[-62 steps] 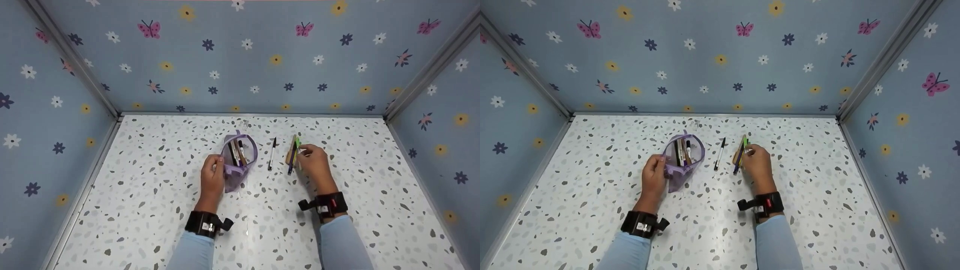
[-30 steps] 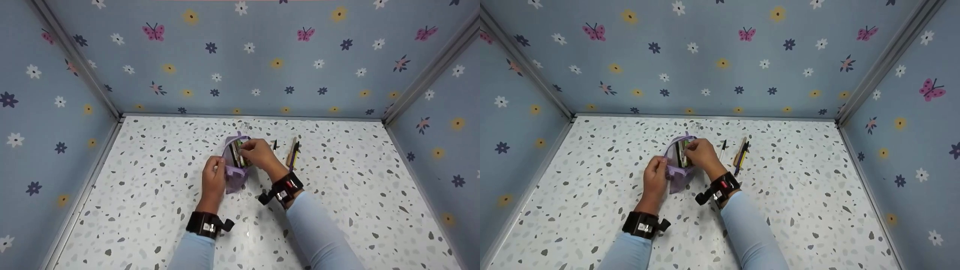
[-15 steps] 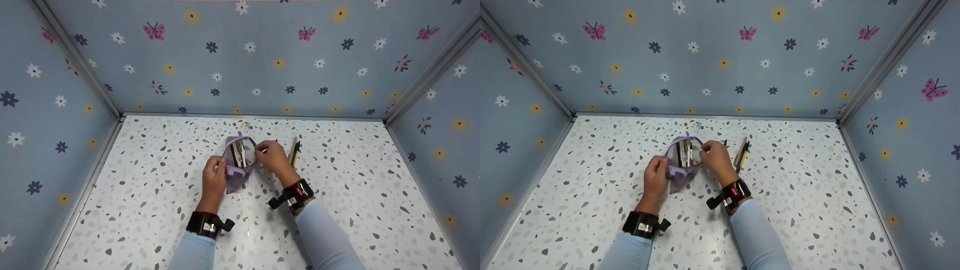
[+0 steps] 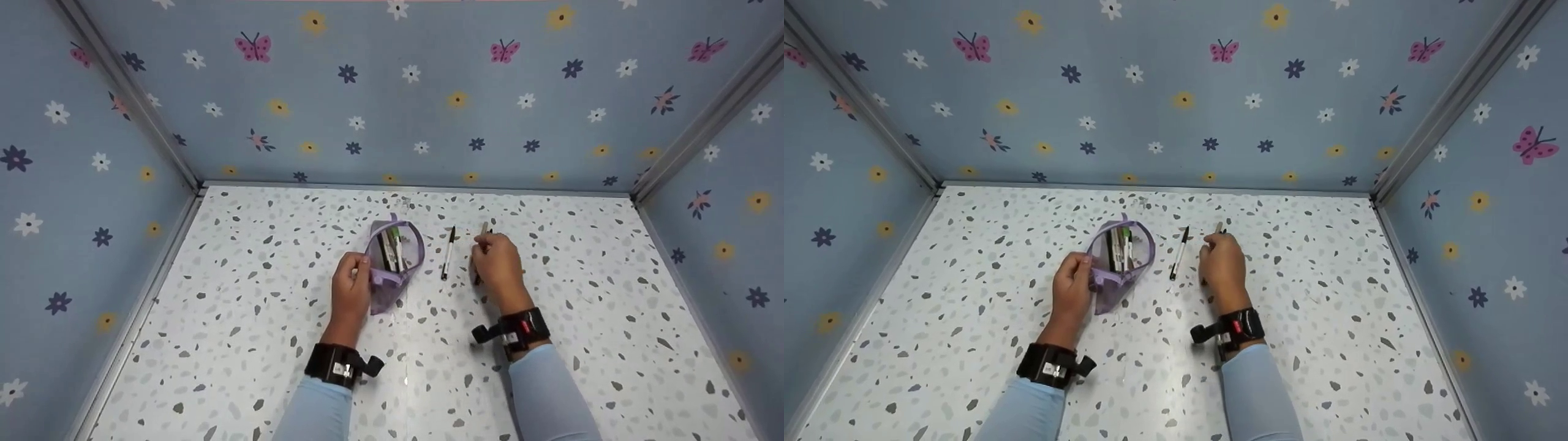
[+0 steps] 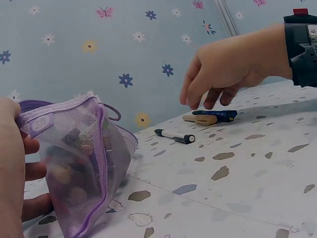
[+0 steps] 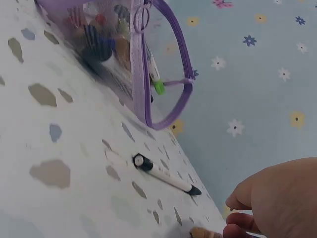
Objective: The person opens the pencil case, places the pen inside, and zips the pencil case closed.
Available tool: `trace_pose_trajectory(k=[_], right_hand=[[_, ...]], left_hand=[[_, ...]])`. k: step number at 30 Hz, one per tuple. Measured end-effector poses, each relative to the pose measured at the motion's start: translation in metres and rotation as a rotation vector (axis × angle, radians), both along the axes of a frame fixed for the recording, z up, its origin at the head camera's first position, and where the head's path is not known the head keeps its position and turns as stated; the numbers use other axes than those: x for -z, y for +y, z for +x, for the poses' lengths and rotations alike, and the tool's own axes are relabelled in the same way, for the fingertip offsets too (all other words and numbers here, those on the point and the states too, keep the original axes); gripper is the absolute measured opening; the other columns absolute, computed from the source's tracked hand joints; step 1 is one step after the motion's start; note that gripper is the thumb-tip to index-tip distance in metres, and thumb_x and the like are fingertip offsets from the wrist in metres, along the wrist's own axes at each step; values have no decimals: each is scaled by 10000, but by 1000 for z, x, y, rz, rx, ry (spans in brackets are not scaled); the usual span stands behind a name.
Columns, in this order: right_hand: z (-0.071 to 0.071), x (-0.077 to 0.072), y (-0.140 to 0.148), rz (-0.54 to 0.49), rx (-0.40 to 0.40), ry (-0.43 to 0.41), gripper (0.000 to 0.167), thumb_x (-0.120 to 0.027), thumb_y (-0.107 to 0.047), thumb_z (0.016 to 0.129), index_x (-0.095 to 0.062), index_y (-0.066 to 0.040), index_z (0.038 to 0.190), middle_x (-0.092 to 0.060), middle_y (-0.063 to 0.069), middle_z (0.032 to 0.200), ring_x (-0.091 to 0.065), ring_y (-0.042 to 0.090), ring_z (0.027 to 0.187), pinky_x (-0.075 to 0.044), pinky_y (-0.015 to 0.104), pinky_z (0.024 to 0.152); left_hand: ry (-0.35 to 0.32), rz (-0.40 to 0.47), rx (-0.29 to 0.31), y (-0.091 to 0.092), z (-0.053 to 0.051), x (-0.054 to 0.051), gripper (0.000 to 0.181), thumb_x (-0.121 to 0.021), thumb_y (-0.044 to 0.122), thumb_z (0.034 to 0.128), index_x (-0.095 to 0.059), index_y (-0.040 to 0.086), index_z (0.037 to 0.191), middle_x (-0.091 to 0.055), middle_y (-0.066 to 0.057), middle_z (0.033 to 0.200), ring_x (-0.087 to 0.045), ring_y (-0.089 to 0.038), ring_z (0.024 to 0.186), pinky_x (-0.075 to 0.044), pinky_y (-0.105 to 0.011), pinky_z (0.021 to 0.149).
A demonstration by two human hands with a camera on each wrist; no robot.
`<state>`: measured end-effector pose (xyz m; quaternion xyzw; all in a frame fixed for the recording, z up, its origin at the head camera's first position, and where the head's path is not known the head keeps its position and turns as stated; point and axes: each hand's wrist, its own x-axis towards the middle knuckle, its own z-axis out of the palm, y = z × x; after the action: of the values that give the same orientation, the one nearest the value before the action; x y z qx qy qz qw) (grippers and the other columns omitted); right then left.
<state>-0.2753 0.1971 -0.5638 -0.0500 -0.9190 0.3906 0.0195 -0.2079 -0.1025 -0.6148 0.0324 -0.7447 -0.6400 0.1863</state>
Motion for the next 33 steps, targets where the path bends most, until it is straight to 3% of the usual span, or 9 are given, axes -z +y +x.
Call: trace_pose_trajectory(k=[5,11,18,25,30,33], right_hand=[[2,5,24,-34,-2,-22,340,-662,-143,1121,-742,5,1418,-699,216,1380,-752,342,1128,-653,439,889],[2,10,30,11,12,-65,386,-646,-194,1131,-721,-14,1463,-728,224,1366,-740,381,1236,-617,517,1054],[3,12,29,-5,3,-123,384,-665,-187,1119,-720,-73,1482,-674,161,1321,-693,326,1182,-613,470,994],[6,13,30,15,-39,-96,412,-658,-154,1085,-721,-50,1479,-614,201,1385,-633,358,1221,-591,505,1037],[5,13,31,53,-58,-62,375,-688,-188,1100,-731,-13,1429,-615,209,1325,-632,366,1187,-569,538,1074],[4,14,33,78,-50,-37,353,-657,-114,1077,-744,19,1392,-628,239,1294,-638,384,1166,-565,549,1064]], left_hand=[[18,2,0,0,0,-1,221,-596,182,1166,-681,46,1013,-702,-122,1099,-635,-182,1003,-582,-289,851],[64,-16,-12,-2,-1,1,213,-608,135,1156,-685,28,988,-696,-124,1054,-634,-191,1020,-538,-284,918],[26,22,-4,-2,1,1,205,-609,169,1158,-685,60,1003,-704,-92,1085,-642,-186,1013,-575,-299,877],[1,33,10,0,1,-1,210,-595,190,1170,-673,67,1018,-711,-95,1132,-655,-208,1055,-600,-333,891],[-21,59,23,1,2,-1,213,-594,217,1175,-672,82,1030,-703,-94,1138,-651,-227,1036,-613,-362,849],[-17,49,20,1,2,-1,210,-595,205,1174,-675,75,1030,-699,-96,1120,-647,-224,1029,-601,-354,852]])
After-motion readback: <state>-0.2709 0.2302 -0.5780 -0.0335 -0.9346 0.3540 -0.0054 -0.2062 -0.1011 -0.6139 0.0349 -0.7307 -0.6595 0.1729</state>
